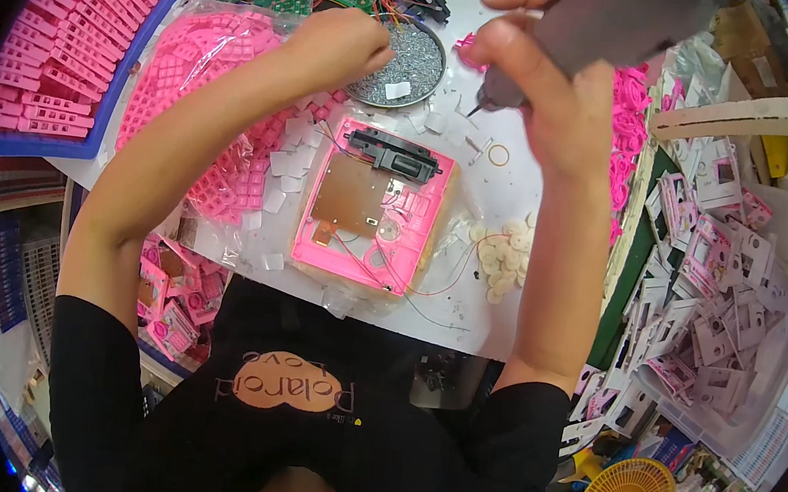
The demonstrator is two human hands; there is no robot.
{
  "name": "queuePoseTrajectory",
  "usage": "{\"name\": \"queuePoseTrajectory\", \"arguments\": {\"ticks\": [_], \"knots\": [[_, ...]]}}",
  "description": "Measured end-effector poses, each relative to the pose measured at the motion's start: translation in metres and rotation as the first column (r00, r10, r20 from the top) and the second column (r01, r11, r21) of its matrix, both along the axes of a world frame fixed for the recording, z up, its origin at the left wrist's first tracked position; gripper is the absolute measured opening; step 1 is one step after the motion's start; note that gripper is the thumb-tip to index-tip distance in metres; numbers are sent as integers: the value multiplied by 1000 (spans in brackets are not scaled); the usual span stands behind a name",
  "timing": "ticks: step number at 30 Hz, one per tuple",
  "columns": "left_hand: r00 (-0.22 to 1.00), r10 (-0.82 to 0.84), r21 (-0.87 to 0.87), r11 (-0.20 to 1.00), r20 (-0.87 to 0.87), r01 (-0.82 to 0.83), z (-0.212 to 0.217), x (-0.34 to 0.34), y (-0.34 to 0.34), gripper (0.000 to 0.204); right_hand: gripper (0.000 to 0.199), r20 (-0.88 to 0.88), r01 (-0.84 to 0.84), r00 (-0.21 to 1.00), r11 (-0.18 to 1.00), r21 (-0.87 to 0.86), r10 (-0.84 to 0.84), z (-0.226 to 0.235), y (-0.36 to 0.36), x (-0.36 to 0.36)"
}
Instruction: The person is assembling a pink toy cash register by installing a circuit board and securing it with an electric screwdriver.
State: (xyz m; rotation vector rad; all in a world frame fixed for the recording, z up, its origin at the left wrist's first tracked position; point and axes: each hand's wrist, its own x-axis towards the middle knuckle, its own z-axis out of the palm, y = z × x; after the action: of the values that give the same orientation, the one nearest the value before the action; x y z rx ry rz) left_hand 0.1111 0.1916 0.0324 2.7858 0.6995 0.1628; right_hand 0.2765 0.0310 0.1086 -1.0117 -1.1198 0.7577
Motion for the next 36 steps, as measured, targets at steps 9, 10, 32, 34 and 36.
{"name": "queuePoseTrajectory", "arguments": {"ticks": [9, 10, 32, 34, 36], "knots": [[789, -126, -203, 931, 601, 302, -5, -75, -124, 13, 39, -261, -196, 922, 927, 320, 285, -4, -63, -71], [775, -93, -224, 930, 625, 292, -9, -77, -131, 13, 39, -247, -217, 921, 922, 320, 302, -3, -67, -74], [922, -78, 191, 982, 379, 4, -23, -57, -128, 25, 22, -249, 47, 969, 987, 154, -8, -63, -30, -46], [928, -61, 179, 984, 368, -6, -23, -57, -129, 25, 19, -211, 28, 977, 992, 121, -2, -66, -31, -45], [933, -49, 168, 986, 355, -13, -24, -58, -131, 25, 15, -59, 43, 998, 994, 101, -37, -71, -32, -46]]}}
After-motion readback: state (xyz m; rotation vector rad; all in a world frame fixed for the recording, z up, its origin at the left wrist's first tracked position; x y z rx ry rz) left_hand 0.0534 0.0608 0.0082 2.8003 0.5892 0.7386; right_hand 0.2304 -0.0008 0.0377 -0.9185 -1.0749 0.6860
